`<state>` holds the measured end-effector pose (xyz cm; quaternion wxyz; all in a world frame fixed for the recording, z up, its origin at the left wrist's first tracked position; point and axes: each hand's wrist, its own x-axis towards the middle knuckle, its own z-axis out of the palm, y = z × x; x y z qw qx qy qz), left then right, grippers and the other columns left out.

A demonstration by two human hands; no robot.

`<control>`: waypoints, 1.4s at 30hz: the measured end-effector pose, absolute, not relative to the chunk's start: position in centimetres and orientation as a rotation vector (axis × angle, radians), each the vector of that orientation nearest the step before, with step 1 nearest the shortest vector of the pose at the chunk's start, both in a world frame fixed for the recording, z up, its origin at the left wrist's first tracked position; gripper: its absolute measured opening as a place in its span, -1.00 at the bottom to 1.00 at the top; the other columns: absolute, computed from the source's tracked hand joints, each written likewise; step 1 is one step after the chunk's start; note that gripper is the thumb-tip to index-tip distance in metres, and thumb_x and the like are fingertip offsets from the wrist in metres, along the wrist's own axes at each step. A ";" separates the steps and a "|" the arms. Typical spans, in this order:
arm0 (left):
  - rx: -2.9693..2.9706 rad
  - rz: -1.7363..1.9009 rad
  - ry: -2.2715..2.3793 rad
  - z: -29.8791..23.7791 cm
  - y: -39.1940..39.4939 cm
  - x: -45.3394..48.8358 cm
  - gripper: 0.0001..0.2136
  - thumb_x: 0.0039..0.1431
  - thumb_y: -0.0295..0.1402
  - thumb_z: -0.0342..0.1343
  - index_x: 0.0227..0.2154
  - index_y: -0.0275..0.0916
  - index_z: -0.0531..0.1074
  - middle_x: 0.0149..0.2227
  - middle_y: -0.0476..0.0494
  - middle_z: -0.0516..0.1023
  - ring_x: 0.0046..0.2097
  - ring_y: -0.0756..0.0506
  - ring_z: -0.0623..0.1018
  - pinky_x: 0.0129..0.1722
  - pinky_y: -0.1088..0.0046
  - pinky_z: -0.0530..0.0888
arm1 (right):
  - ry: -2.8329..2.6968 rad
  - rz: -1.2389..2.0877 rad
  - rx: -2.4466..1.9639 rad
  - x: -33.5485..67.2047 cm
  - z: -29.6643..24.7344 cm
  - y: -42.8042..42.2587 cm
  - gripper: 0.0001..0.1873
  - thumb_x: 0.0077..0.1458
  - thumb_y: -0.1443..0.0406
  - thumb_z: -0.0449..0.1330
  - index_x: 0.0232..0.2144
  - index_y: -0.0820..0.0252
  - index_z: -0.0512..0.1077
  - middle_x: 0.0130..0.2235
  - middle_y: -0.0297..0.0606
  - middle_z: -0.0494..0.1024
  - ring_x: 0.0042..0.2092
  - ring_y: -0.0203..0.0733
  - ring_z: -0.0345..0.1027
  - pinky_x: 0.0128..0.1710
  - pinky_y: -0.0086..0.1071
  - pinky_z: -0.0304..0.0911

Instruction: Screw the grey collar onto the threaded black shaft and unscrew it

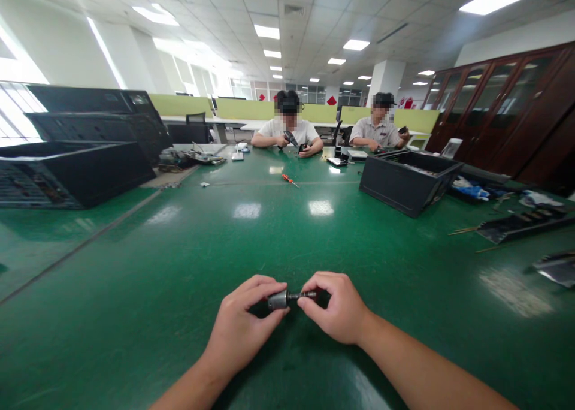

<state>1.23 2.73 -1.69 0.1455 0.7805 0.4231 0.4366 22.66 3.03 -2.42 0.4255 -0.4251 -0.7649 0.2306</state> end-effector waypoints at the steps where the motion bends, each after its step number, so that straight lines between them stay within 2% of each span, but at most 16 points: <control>1: 2.249 1.258 1.221 -1.7 2.7 1.2 -0.78 0.05 -0.44 0.30 -0.21 -0.11 0.62 -0.26 -0.06 0.62 -0.25 -0.05 0.62 -0.24 0.49 0.55 | -1.910 0.577 -1.061 22.6 -2.4 3.0 -0.94 0.07 0.31 0.29 -0.43 0.16 0.52 -0.44 -0.34 0.54 -0.39 -0.24 0.41 -0.34 -0.40 0.22; 42: 2.247 1.311 1.248 -1.5 2.8 1.3 -0.76 0.03 -0.45 0.28 -0.21 -0.09 0.62 -0.26 -0.05 0.62 -0.25 -0.06 0.62 -0.23 0.47 0.55 | -1.864 0.572 -1.078 22.7 -2.3 3.2 -0.96 0.05 0.33 0.29 -0.44 0.16 0.51 -0.45 -0.35 0.54 -0.40 -0.24 0.42 -0.34 -0.40 0.26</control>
